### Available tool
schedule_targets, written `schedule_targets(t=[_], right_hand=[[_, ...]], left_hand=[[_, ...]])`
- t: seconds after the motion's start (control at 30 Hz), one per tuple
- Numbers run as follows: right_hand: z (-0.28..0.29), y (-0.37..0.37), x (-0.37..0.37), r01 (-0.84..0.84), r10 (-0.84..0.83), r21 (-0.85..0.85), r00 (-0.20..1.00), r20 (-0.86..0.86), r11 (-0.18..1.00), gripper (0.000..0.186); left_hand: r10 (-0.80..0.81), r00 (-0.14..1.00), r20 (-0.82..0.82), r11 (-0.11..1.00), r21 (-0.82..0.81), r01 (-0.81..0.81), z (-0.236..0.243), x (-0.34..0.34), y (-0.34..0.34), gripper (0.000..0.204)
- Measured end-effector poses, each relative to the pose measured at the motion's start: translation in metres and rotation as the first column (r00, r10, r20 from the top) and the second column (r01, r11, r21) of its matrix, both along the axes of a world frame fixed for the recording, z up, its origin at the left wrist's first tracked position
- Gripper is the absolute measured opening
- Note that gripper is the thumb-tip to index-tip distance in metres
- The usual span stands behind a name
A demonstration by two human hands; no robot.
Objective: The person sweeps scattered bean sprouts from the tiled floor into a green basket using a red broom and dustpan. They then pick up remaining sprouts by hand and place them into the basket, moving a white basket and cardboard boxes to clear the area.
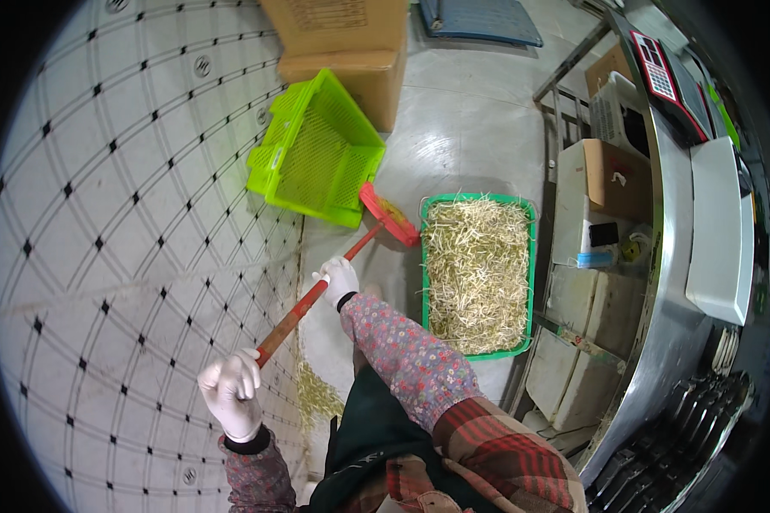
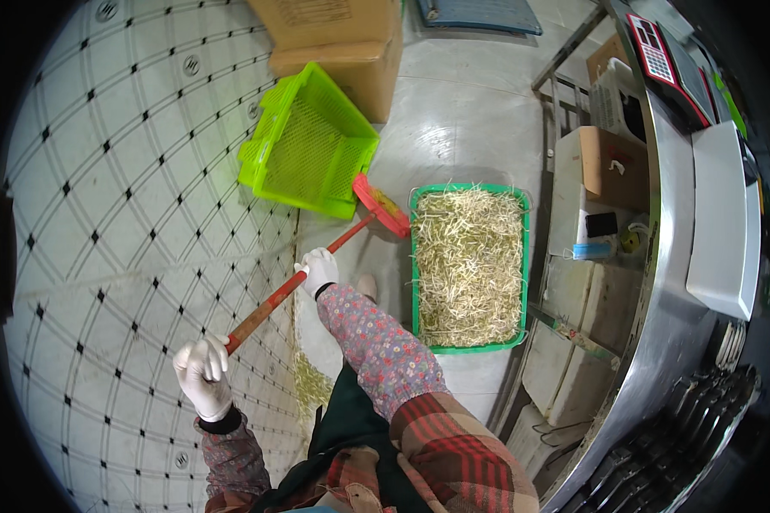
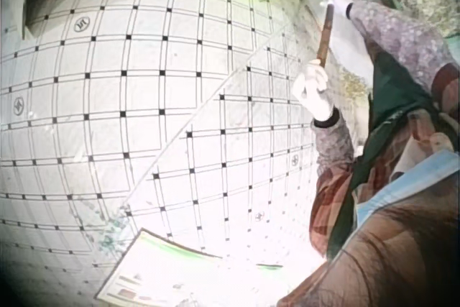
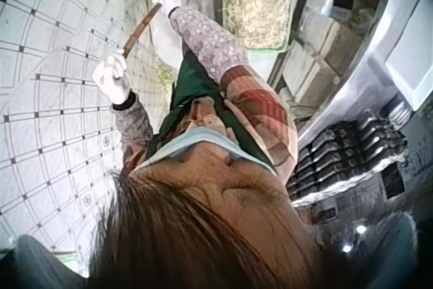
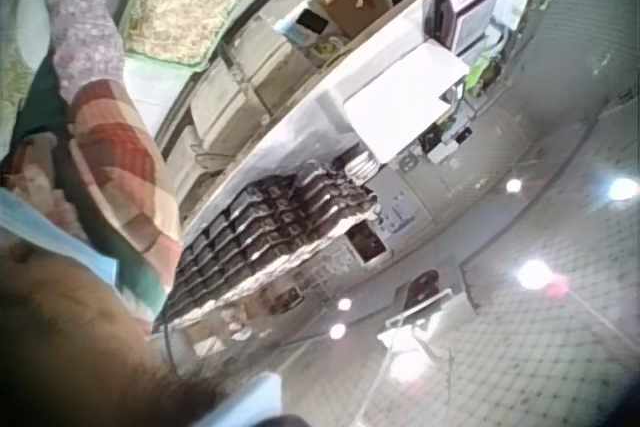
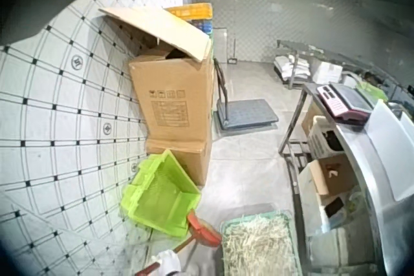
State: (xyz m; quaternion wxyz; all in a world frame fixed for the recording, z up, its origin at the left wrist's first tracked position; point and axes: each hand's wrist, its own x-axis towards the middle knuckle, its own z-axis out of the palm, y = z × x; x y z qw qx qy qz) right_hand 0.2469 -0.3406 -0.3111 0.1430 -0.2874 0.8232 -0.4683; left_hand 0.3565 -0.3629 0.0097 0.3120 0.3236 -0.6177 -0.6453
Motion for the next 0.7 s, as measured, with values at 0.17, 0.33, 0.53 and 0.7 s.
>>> schedule_targets(t=[0.17,0.33,0.53,0.7], right_hand=[[0.012,0.034,0.101,-0.244,0.242,0.139,0.97,0.034,0.96,0.01],[0.013,0.06,0.226,-0.429,0.423,0.026,0.898,0.118,0.903,0.009],[0.056,0.081,0.37,-0.829,0.766,0.017,0.525,0.37,0.56,0.017],[0.102,0.13,0.449,-0.865,0.89,-0.21,0.446,0.091,0.455,0.02]], left_hand=[[0.158,0.987,0.025,0.987,0.04,-0.159,0.012,0.095,0.027,0.04],[0.377,0.926,0.005,0.923,0.08,-0.377,0.031,0.188,0.06,0.037],[0.471,0.865,0.171,0.882,-0.106,-0.459,0.069,0.272,0.117,0.042],[0.45,0.888,0.088,0.881,-0.204,-0.427,0.116,0.355,0.168,0.04]])
